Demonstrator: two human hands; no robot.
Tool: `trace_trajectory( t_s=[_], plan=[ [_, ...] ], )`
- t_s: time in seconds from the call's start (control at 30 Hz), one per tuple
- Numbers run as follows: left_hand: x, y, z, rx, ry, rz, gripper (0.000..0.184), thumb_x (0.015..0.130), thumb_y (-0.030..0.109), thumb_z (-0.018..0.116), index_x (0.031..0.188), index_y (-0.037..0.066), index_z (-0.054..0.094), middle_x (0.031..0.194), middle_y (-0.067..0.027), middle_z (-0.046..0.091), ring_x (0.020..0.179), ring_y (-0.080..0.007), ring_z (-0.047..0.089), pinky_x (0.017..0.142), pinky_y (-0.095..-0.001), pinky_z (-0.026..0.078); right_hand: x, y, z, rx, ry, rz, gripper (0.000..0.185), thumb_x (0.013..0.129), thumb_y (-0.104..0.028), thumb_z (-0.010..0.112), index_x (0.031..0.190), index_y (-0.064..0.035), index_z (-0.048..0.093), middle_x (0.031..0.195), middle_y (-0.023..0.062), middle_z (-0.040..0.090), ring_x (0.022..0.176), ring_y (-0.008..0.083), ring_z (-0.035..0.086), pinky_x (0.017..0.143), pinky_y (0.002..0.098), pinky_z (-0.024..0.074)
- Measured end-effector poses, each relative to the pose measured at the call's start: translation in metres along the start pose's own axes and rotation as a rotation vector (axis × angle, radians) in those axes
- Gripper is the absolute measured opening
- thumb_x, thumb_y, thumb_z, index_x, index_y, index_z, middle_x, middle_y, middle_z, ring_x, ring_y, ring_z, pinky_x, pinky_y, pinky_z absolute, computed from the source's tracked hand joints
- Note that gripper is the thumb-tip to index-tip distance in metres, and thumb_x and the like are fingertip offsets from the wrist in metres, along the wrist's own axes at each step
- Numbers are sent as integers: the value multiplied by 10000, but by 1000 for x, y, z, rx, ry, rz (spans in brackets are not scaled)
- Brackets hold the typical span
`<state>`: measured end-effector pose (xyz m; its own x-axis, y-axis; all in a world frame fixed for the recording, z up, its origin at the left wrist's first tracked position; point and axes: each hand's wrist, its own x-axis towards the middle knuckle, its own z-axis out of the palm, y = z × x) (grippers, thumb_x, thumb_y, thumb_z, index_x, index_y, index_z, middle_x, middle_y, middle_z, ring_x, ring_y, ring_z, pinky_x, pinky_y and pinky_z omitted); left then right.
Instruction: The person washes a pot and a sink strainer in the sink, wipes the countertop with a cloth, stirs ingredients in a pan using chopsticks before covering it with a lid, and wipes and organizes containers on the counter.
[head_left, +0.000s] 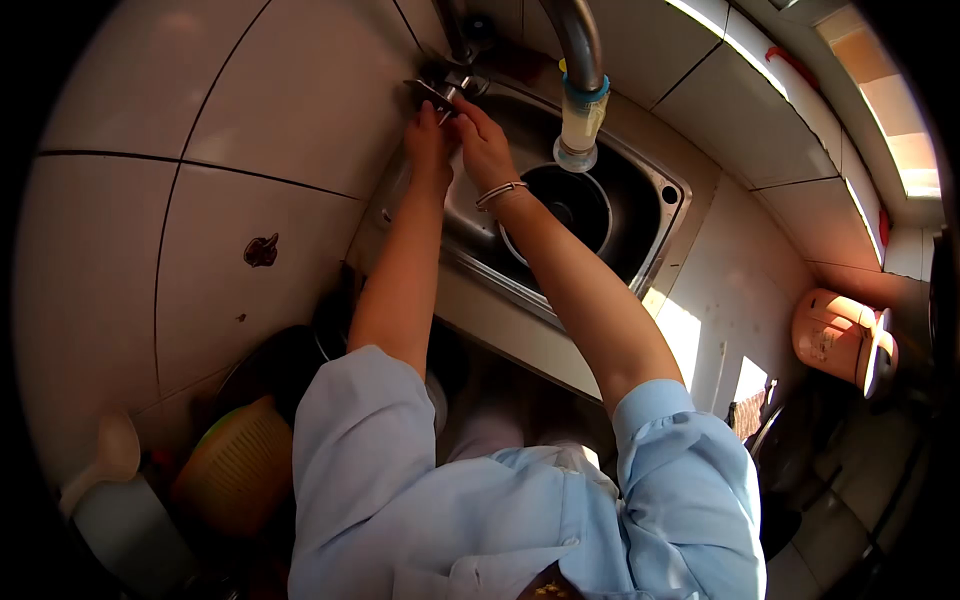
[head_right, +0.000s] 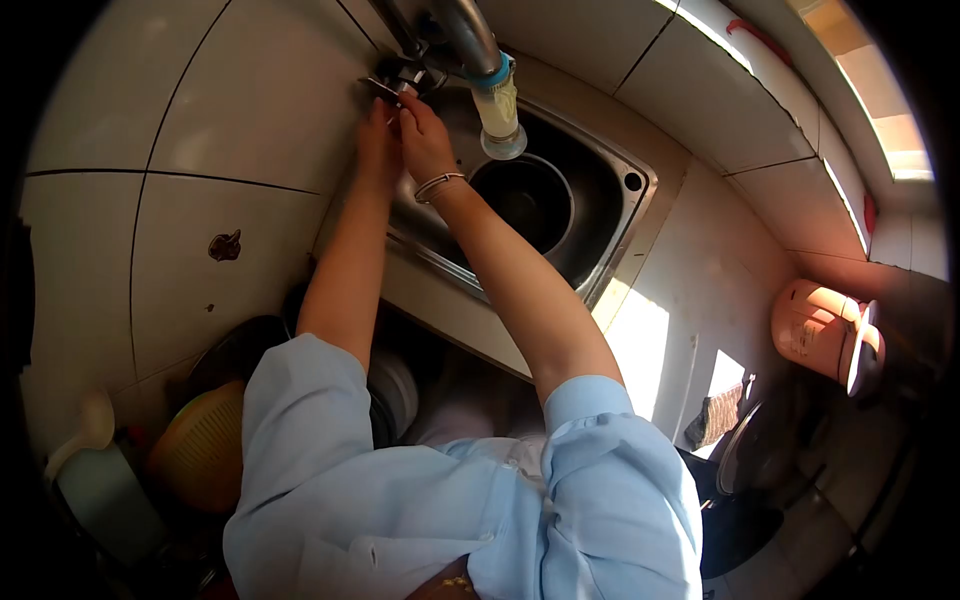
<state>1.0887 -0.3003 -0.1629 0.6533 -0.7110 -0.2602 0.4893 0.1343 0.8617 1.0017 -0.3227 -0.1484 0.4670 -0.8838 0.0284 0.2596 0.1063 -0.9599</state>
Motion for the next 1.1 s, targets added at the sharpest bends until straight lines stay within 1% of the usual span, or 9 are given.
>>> trace_trajectory(
  t_s=[0.17,0.27,0.37,0.7,0.83,0.93,0.97,1.03,1.1],
  plan=[
    [34,26,-4,37,-62,106,444,955,401,422,1040,-13,558,1018,-150,617,896,-245,608,760,-341,486,30,-8,43,-338,42,-172,347,924,-228,462,1182,-13,550,1238,192,542,1172,362,485,1010,390,363],
    [65,12,-27,385,43,129,487,940,437,441,1026,-27,561,1030,-170,615,914,-267,605,791,-355,477,27,0,45,-371,86,-293,306,924,-186,451,1153,-15,560,1201,183,550,1153,350,489,999,386,368],
    [97,-19,-57,159,-102,97,517,930,465,452,1018,-34,559,1026,-173,615,926,-277,600,801,-348,469,21,2,40,-388,73,-322,303,938,-171,440,1176,-21,556,1205,171,550,1147,334,496,995,366,376],
    [54,-10,-37,218,11,183,498,939,475,463,1031,-7,547,1011,-140,597,890,-226,579,778,-334,468,9,5,44,-413,108,-332,289,928,-133,446,1171,-14,548,1226,175,531,1158,341,485,994,376,378],
    [24,11,-19,110,12,83,455,954,444,448,1065,11,535,988,-115,587,896,-210,573,783,-324,468,5,5,38,-334,79,-314,294,939,-135,435,1180,-7,543,1223,155,542,1170,303,494,991,365,389],
    [-16,-8,1,-178,174,-61,393,971,385,432,1092,22,524,998,-72,555,955,-181,551,832,-310,461,-33,1,8,656,175,246,313,951,-137,423,1204,24,513,1237,143,534,1171,266,504,985,358,406],
    [-36,-25,18,-190,238,-94,358,964,343,455,1092,17,525,999,-62,550,975,-175,540,868,-300,442,-49,4,-16,753,322,322,329,978,-186,379,1221,3,496,1228,131,539,1177,237,521,967,353,444],
    [-68,-70,39,-190,53,-253,256,943,208,499,1060,-16,538,1006,-101,571,984,-198,544,879,-319,449,-73,21,-71,1032,549,357,338,951,-150,437,1227,41,471,1211,166,555,1171,273,521,986,393,435],
    [-91,-89,72,-194,12,-363,207,909,142,538,1063,7,562,1004,-96,589,954,-182,556,852,-310,454,-87,47,-124,1114,507,301,331,927,-116,459,1213,47,493,1226,180,543,1151,314,518,1001,420,420]
  ],
)
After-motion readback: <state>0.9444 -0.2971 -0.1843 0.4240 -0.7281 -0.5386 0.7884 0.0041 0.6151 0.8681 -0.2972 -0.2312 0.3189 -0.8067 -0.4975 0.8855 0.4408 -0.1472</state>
